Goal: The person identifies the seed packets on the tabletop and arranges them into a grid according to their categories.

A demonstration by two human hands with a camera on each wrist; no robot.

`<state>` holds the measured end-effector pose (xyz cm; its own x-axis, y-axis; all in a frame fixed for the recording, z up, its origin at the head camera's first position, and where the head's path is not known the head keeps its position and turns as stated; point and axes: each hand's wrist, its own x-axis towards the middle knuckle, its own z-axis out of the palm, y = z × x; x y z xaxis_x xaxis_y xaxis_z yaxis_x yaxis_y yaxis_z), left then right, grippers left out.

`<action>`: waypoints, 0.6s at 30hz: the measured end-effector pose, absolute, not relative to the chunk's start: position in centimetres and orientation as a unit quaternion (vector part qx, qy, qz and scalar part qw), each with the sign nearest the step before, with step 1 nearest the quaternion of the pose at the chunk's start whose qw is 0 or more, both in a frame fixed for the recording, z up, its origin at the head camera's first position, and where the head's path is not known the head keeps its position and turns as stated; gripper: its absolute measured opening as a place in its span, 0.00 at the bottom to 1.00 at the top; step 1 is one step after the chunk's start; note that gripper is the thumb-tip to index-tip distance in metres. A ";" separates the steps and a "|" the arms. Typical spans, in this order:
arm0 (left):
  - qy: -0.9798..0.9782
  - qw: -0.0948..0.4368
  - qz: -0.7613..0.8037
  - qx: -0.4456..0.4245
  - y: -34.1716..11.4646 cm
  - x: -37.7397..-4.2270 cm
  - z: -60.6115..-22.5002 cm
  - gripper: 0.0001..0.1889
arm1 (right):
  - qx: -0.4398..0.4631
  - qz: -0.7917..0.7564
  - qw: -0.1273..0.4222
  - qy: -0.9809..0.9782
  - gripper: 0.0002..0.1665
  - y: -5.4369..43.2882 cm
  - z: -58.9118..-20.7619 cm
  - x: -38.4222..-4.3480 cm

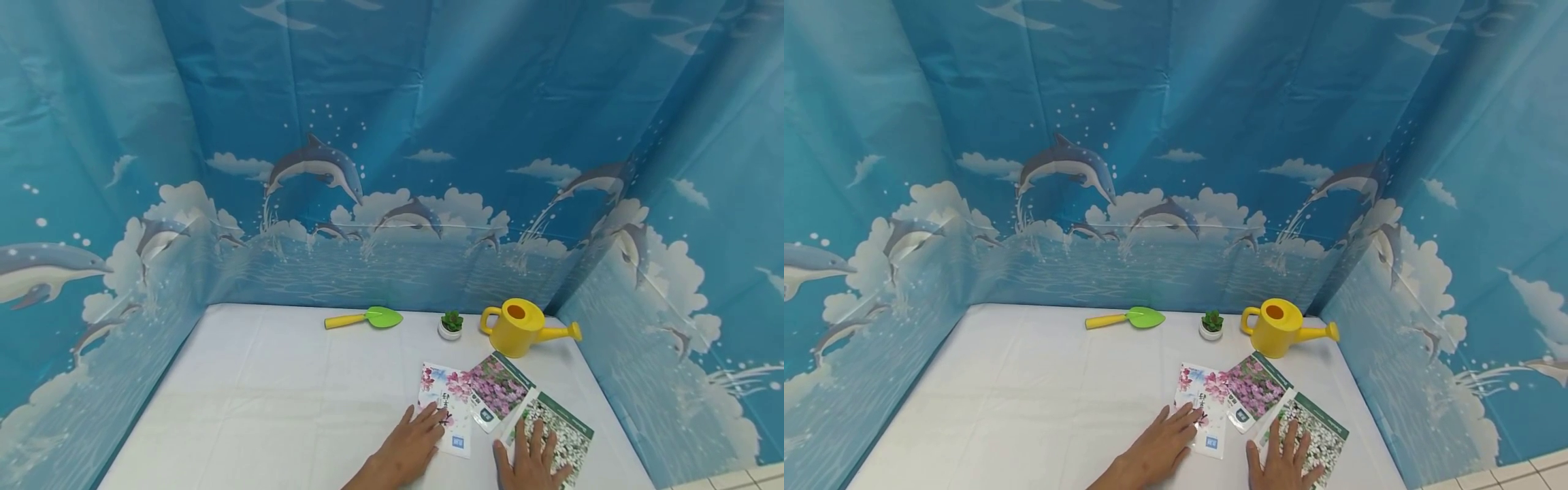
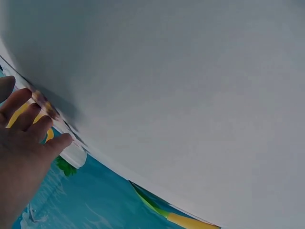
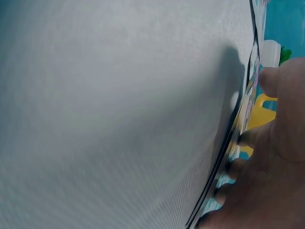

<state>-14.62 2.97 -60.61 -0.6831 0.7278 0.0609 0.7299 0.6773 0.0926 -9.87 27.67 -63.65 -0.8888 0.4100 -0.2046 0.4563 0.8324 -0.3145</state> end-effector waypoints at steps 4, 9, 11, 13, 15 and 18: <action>-0.918 0.001 -0.068 -0.390 2.9 -14.6 -60.9 0.19 | 0.224 -0.174 0.068 0.957 0.54 27.8 -63.5 -10.0; -0.918 0.022 -0.050 -0.392 2.7 -14.6 -60.9 0.24 | 0.224 -0.172 0.064 0.957 0.54 27.7 -63.4 -10.0; -0.917 0.029 -0.036 -0.395 2.6 -14.6 -60.8 0.24 | 0.226 -0.174 0.062 0.957 0.53 27.7 -63.4 -10.0; -0.916 0.034 -0.027 -0.400 2.5 -14.6 -60.8 0.23 | 0.225 -0.174 0.063 0.957 0.54 27.6 -63.4 -9.9; -0.914 0.038 -0.026 -0.403 2.3 -14.6 -60.7 0.21 | 0.224 -0.172 0.065 0.957 0.54 27.6 -63.5 -9.9; -0.912 0.048 -0.032 -0.406 2.1 -14.7 -60.7 0.19 | 0.225 -0.167 0.067 0.958 0.54 27.6 -63.5 -9.9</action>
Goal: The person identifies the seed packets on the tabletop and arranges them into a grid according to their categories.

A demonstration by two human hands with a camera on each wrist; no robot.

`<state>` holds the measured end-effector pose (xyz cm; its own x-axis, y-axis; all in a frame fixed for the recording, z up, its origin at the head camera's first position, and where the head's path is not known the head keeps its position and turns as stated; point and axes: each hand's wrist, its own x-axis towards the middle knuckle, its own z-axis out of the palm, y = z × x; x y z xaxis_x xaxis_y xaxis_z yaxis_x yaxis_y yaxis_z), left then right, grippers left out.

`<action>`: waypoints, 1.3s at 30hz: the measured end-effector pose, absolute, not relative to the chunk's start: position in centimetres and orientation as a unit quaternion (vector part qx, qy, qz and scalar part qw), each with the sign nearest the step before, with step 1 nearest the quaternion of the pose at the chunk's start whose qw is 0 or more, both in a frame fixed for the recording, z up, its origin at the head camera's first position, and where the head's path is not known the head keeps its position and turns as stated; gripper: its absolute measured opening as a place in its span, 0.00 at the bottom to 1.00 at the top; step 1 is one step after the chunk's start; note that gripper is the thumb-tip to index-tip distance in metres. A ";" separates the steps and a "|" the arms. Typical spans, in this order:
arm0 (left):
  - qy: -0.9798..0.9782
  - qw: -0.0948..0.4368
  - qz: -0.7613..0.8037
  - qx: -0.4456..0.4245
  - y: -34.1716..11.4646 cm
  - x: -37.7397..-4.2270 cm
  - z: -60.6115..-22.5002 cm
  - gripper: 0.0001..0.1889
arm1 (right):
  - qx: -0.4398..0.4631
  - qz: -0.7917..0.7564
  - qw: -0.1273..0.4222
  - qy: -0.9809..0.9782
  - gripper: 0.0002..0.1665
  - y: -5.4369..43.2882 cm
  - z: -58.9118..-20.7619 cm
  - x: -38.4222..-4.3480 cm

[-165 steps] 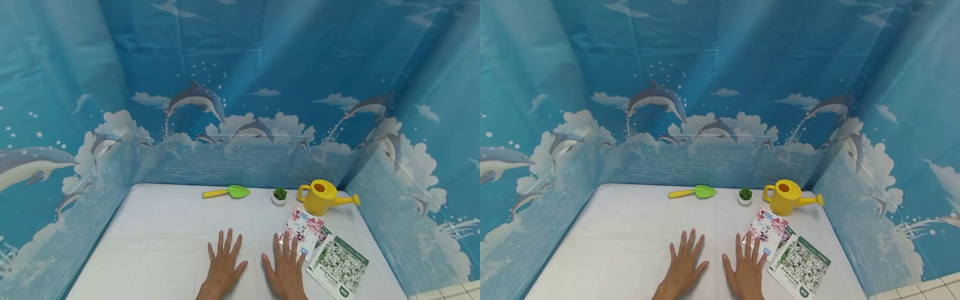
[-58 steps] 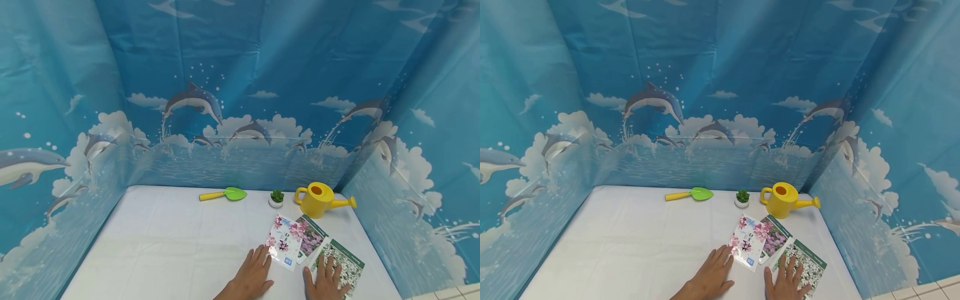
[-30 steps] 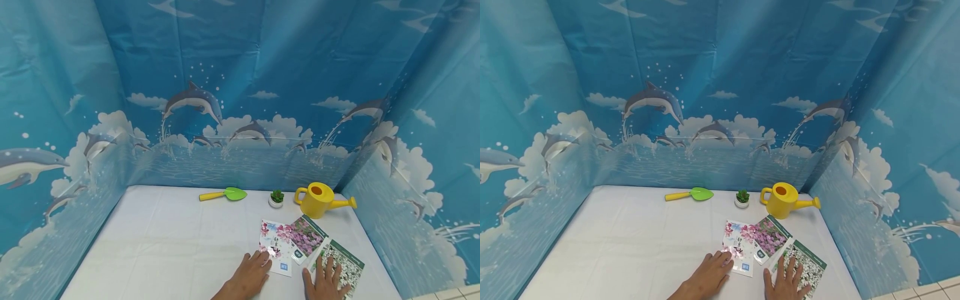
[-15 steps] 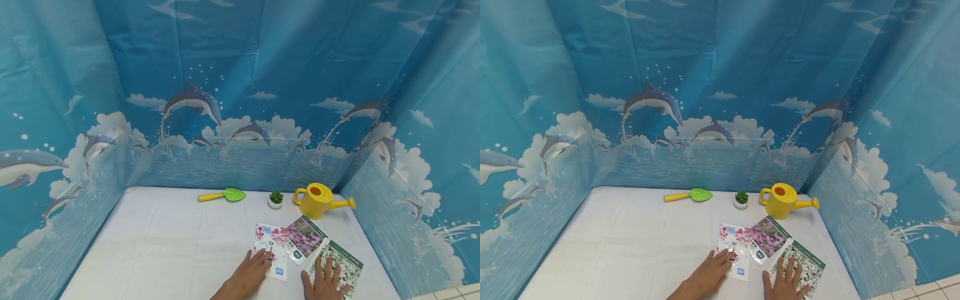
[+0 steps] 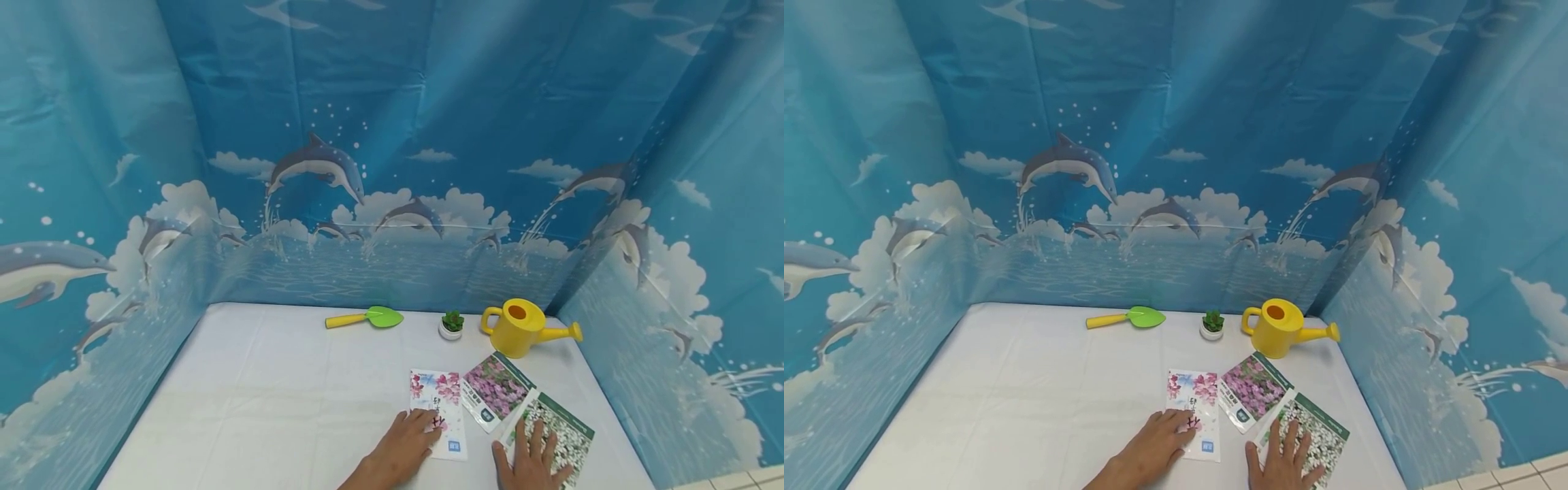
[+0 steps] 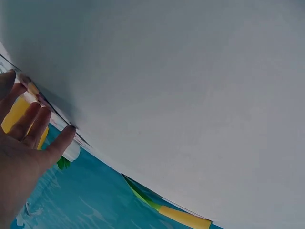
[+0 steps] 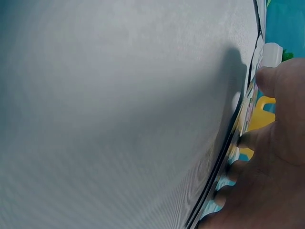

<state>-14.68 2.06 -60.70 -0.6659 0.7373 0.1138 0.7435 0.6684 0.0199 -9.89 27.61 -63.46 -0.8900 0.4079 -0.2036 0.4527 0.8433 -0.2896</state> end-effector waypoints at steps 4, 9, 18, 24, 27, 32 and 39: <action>-0.914 0.033 -0.056 -0.400 1.8 -14.8 -60.5 0.18 | 0.226 -0.164 0.070 0.958 0.55 27.6 -63.4 -9.9; -0.913 0.000 -0.075 -0.400 1.4 -14.9 -60.6 0.18 | 0.224 -0.162 0.071 0.958 0.55 27.6 -63.2 -9.8; -0.909 0.002 -0.106 -0.404 0.4 -14.8 -60.8 0.26 | 0.227 -0.149 0.073 0.960 0.54 27.4 -62.9 -10.0; -0.907 0.002 -0.096 -0.411 -0.3 -14.6 -60.5 0.26 | 0.231 -0.144 0.078 0.959 0.54 27.2 -62.7 -10.1; -0.909 -0.016 -0.102 -0.404 -0.7 -14.5 -60.4 0.27 | 0.231 -0.150 0.078 0.958 0.54 27.3 -62.8 -10.2; -0.913 -0.077 -0.125 -0.382 -1.2 -14.5 -60.2 0.26 | 0.229 -0.165 0.080 0.956 0.57 27.5 -63.1 -10.3; -0.904 -0.120 -0.174 -0.373 -2.3 -14.9 -60.8 0.24 | 0.217 -0.186 0.074 0.955 0.59 27.5 -63.0 -10.3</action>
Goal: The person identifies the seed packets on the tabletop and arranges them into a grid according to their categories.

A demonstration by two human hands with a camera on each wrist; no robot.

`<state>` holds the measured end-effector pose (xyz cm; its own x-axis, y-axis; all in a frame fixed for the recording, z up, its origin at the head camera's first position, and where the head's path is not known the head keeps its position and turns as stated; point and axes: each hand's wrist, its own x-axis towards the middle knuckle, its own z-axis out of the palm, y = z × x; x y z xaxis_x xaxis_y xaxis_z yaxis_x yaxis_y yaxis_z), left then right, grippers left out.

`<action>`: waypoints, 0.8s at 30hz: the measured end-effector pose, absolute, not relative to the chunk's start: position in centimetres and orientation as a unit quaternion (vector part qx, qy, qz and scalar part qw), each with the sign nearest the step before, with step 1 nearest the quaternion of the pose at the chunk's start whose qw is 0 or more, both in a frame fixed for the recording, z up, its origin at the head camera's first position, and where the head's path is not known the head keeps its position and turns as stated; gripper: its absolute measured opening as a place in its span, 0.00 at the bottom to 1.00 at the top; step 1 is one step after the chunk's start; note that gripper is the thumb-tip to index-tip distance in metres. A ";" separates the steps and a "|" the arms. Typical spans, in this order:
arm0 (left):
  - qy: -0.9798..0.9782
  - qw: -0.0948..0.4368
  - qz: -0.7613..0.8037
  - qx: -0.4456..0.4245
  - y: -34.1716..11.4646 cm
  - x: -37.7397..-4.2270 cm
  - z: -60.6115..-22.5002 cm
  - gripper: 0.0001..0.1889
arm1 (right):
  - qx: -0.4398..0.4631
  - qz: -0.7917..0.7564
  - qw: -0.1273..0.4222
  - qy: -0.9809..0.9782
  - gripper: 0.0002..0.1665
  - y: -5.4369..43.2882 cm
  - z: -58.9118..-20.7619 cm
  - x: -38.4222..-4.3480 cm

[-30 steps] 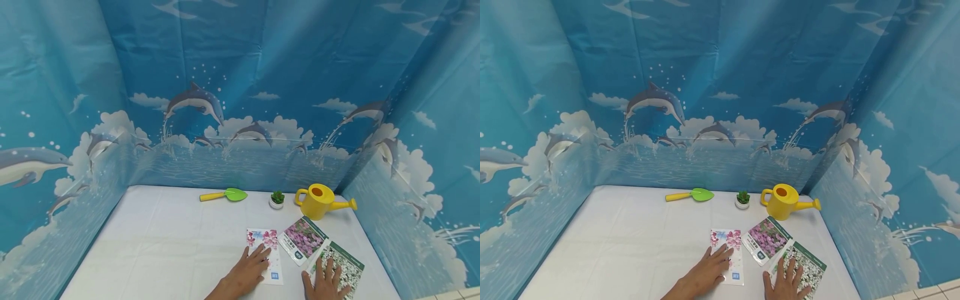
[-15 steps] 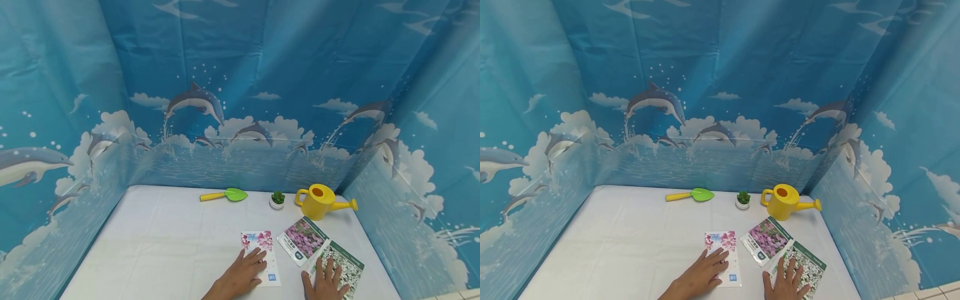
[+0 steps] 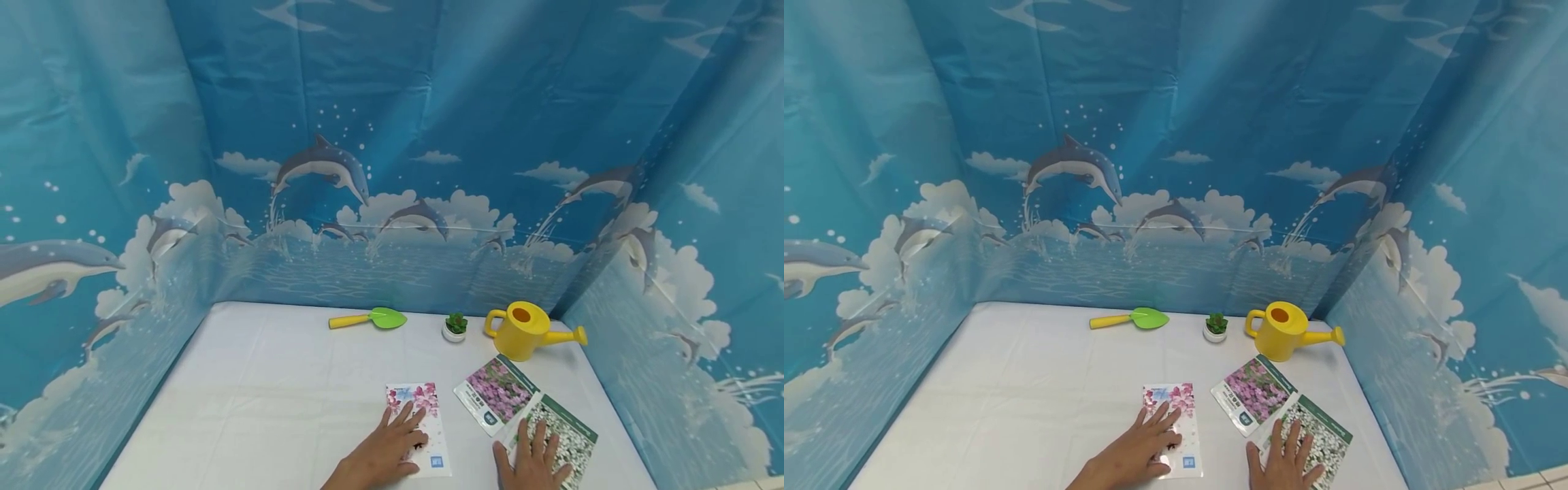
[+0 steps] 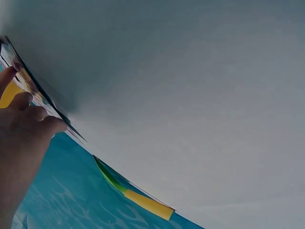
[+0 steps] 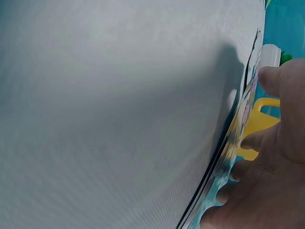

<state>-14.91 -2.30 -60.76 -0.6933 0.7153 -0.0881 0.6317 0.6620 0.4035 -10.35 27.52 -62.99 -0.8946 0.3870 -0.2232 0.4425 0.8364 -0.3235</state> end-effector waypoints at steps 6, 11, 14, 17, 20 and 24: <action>0.900 0.146 0.205 0.357 -3.0 -14.8 -60.7 0.30 | 0.215 -0.174 0.088 0.957 0.58 27.3 -62.5 -10.7; 0.899 0.175 0.199 0.348 -3.6 -14.8 -60.8 0.37 | 0.217 -0.176 0.090 0.956 0.58 27.1 -62.5 -10.9; 0.893 0.172 0.198 0.365 -4.4 -14.6 -60.7 0.38 | 0.213 -0.178 0.087 0.957 0.58 27.0 -62.6 -10.9; 0.888 0.164 0.204 0.379 -5.2 -14.3 -60.6 0.37 | 0.206 -0.182 0.089 0.957 0.58 27.0 -62.5 -11.0; 0.885 0.159 0.205 0.386 -5.8 -14.2 -60.7 0.37 | 0.202 -0.189 0.096 0.956 0.59 26.9 -62.2 -11.0; 0.883 0.165 0.211 0.385 -6.4 -14.1 -60.9 0.37 | 0.201 -0.194 0.103 0.955 0.60 26.8 -62.1 -11.1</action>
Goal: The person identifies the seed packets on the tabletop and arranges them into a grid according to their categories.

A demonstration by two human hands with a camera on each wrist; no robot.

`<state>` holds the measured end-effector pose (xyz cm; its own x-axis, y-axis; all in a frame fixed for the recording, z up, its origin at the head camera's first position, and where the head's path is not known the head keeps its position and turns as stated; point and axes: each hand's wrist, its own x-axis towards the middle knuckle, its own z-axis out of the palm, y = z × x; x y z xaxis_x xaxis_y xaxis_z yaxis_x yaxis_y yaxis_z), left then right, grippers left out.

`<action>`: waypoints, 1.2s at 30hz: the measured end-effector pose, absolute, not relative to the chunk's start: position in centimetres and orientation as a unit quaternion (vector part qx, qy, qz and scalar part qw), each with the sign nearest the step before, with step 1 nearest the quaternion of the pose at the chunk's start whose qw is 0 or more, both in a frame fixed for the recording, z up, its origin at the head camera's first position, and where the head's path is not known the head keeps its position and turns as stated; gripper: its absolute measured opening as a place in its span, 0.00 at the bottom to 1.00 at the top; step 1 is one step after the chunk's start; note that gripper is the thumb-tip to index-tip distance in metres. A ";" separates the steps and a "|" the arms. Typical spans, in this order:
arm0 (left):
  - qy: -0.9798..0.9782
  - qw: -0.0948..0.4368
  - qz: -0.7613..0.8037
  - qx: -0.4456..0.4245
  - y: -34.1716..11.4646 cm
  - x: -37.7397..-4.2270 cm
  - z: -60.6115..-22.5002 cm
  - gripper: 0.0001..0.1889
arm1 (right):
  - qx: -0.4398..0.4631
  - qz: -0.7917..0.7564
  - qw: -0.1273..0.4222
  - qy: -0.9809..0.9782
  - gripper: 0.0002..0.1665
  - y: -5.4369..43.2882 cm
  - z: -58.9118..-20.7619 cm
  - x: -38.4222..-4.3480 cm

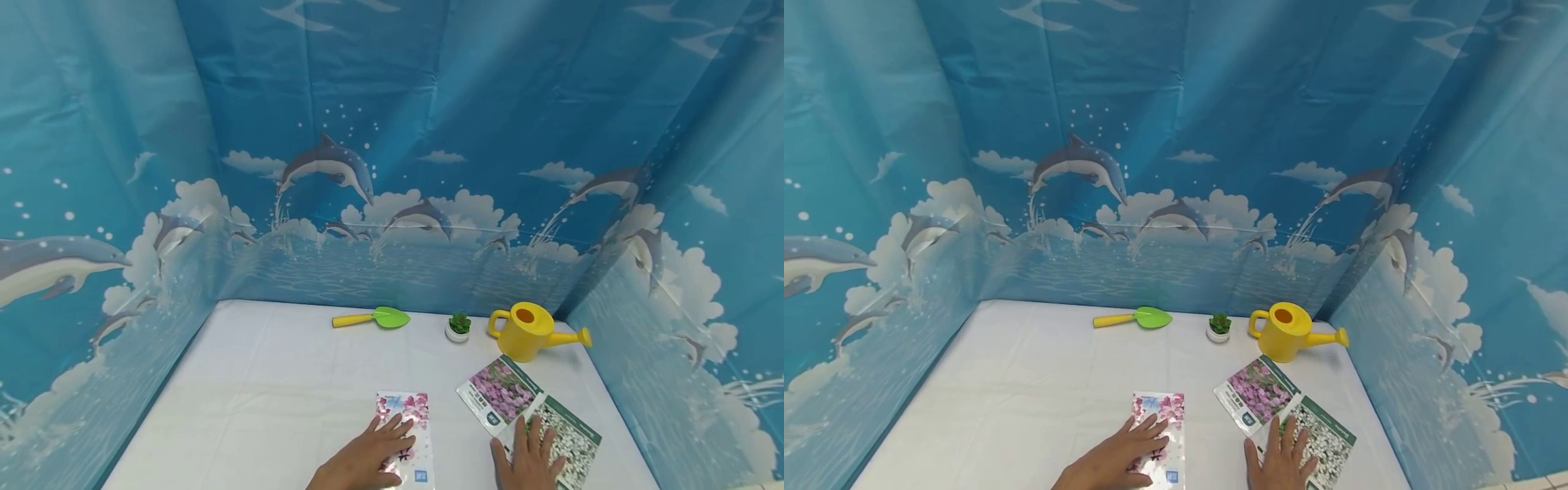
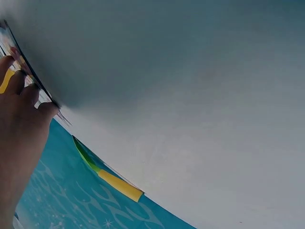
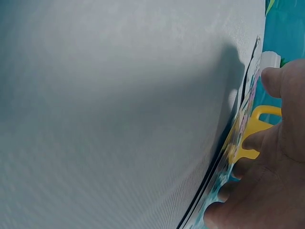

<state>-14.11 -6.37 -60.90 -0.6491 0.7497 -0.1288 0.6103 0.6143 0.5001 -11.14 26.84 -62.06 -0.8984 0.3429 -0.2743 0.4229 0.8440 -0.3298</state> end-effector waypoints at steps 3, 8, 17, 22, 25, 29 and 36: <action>0.880 0.168 0.217 0.387 -6.8 -14.0 -60.9 0.37 | 0.197 -0.199 0.104 0.954 0.60 26.9 -62.1 -11.1; 0.877 0.173 0.226 0.387 -7.5 -13.6 -60.7 0.37 | 0.189 -0.200 0.103 0.956 0.60 26.8 -62.0 -11.2; 0.880 0.173 0.218 0.385 -8.4 -12.8 -60.7 0.35 | 0.183 -0.192 0.101 0.959 0.59 26.7 -62.3 -11.5; 0.878 0.154 0.223 0.394 -9.0 -12.7 -61.4 0.34 | 0.179 -0.191 0.103 0.960 0.60 26.6 -62.3 -11.5; 0.871 0.124 0.231 0.415 -9.5 -12.7 -62.1 0.34 | 0.173 -0.198 0.099 0.960 0.61 26.7 -62.2 -11.6; 0.861 0.087 0.251 0.433 -10.1 -12.6 -62.9 0.34 | 0.161 -0.208 0.086 0.961 0.63 26.9 -62.0 -11.6; 0.864 0.076 0.267 0.421 -10.7 -12.1 -63.3 0.31 | 0.144 -0.224 0.075 0.961 0.61 26.6 -61.8 -11.8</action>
